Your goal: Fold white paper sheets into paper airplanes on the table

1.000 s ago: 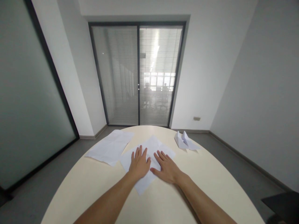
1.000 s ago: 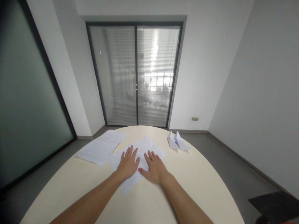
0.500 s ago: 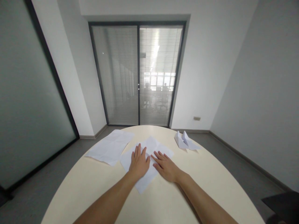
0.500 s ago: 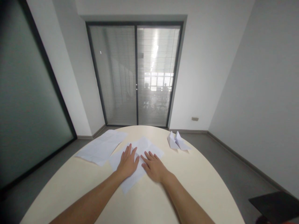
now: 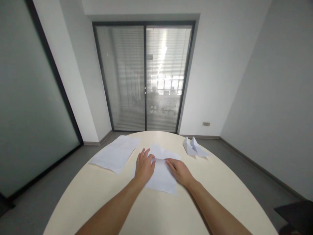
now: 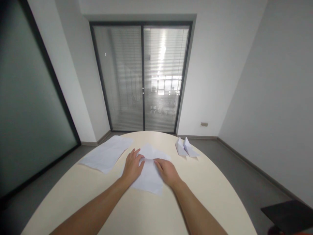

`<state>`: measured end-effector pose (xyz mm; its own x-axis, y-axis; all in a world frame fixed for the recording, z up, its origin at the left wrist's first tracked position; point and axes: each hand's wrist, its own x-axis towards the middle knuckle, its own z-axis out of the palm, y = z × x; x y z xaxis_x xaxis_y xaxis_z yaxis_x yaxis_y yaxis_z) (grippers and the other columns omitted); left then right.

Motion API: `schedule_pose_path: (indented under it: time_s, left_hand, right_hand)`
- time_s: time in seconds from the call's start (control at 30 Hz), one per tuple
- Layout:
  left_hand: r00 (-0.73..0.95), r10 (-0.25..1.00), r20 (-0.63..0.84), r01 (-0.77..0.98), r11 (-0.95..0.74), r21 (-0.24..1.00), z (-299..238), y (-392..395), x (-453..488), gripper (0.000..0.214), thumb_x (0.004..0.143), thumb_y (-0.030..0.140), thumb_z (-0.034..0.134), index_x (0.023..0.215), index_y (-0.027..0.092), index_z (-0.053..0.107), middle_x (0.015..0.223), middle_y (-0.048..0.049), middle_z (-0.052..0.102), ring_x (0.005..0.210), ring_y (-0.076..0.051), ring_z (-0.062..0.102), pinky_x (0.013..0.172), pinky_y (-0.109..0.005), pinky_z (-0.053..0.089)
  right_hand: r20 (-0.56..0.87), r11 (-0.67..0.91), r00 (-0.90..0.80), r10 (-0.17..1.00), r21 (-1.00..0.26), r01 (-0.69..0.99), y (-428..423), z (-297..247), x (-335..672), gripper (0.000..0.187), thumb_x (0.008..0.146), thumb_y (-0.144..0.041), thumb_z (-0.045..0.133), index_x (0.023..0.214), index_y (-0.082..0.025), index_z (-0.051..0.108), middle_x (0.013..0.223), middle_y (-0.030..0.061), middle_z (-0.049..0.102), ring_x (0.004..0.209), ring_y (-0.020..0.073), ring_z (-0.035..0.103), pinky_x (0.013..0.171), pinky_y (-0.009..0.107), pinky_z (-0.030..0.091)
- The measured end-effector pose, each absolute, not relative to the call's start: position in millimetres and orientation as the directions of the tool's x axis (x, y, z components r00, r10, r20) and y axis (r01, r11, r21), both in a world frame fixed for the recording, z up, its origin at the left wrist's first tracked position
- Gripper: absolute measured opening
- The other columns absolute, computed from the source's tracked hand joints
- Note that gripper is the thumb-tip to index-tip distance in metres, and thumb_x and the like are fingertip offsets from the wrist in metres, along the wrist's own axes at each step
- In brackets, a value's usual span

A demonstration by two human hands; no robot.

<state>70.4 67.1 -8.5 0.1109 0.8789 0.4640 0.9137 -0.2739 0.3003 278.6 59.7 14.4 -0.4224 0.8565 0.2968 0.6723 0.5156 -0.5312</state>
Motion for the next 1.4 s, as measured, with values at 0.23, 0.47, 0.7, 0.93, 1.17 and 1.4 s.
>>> schedule_pose_path:
  time_s: [0.23, 0.47, 0.7, 0.93, 1.17, 1.4]
  left_hand:
    - [0.123, 0.855, 0.504, 0.883, -0.325, 0.337, -3.8, 66.5, 70.1, 0.017, 0.096, 0.023, 0.051, 0.1, 0.024, 0.067, 0.111, -0.0033, 0.071, 0.126, -0.025, 0.051, 0.117, -0.049, 0.022]
    - [0.1, 0.84, 0.532, 0.868, -0.336, 0.366, 0.3, 66.0, 68.2, 0.019, 0.098, 0.029, 0.048, 0.103, 0.023, 0.066, 0.103, -0.0034, 0.073, 0.102, -0.022, 0.063, 0.111, -0.044, 0.031]
    - [-0.148, 0.821, 0.552, 0.718, -0.294, 0.63, -1.4, 70.5, 66.9, 0.041, 0.09, 0.033, 0.06, 0.129, 0.024, 0.051, 0.109, -0.0043, 0.069, 0.1, -0.022, 0.064, 0.095, -0.036, 0.046]
    - [-0.27, 0.827, 0.493, 0.541, -0.293, 0.789, -7.9, 76.6, 65.7, 0.061, 0.089, 0.036, 0.06, 0.142, 0.023, 0.033, 0.115, -0.0059, 0.064, 0.081, -0.016, 0.062, 0.074, -0.028, 0.05]
    - [-0.193, 0.854, 0.484, 0.495, -0.341, 0.799, -11.9, 75.4, 69.0, 0.052, 0.094, 0.031, 0.052, 0.143, 0.024, 0.035, 0.104, -0.0029, 0.064, 0.062, -0.01, 0.057, 0.067, -0.024, 0.048]
    - [-0.247, 0.874, 0.418, 0.588, -0.208, 0.782, -10.7, 74.0, 69.2, 0.052, 0.094, 0.023, 0.049, 0.144, 0.025, 0.035, 0.123, -0.0115, 0.064, 0.1, -0.022, 0.067, 0.085, -0.033, 0.05]
  right_hand:
    - [0.344, 0.358, -0.169, 0.924, -0.619, 0.699, 67.2, 8.0, 285.0, 0.047, 0.097, -0.056, 0.038, 0.117, -0.025, 0.066, 0.083, 0.0039, 0.073, 0.077, 0.0234, 0.067, 0.074, 0.032, 0.047]
    - [0.421, 0.336, -0.062, 0.905, -0.617, 0.712, 74.7, 0.5, 287.7, 0.039, 0.096, -0.055, 0.037, 0.084, -0.023, 0.054, 0.065, -0.0004, 0.058, 0.062, 0.0186, 0.055, 0.061, 0.029, 0.037]
    - [0.512, 0.349, 0.102, 0.853, -0.704, 0.619, 81.1, 0.7, 294.5, 0.042, 0.095, -0.06, 0.038, 0.083, -0.023, 0.053, 0.065, -0.0018, 0.054, 0.062, 0.0176, 0.048, 0.059, 0.028, 0.037]
    - [0.534, 0.312, 0.264, 0.803, -0.754, 0.578, 88.3, -1.5, 301.0, 0.045, 0.092, -0.064, 0.041, 0.075, -0.023, 0.047, 0.061, -0.0034, 0.048, 0.062, 0.0171, 0.046, 0.058, 0.028, 0.035]
    - [0.512, 0.318, 0.27, 0.815, -0.786, 0.529, 89.2, -2.3, 302.5, 0.049, 0.092, -0.059, 0.041, 0.108, -0.017, 0.059, 0.095, 0.0104, 0.067, 0.086, 0.0251, 0.059, 0.077, 0.036, 0.046]
    - [0.541, 0.295, 0.255, 0.802, -0.729, 0.618, 90.0, -6.5, 298.7, 0.067, 0.09, -0.046, 0.046, 0.148, -0.015, 0.033, 0.142, 0.0183, 0.049, 0.11, 0.0283, 0.058, 0.096, 0.043, 0.047]
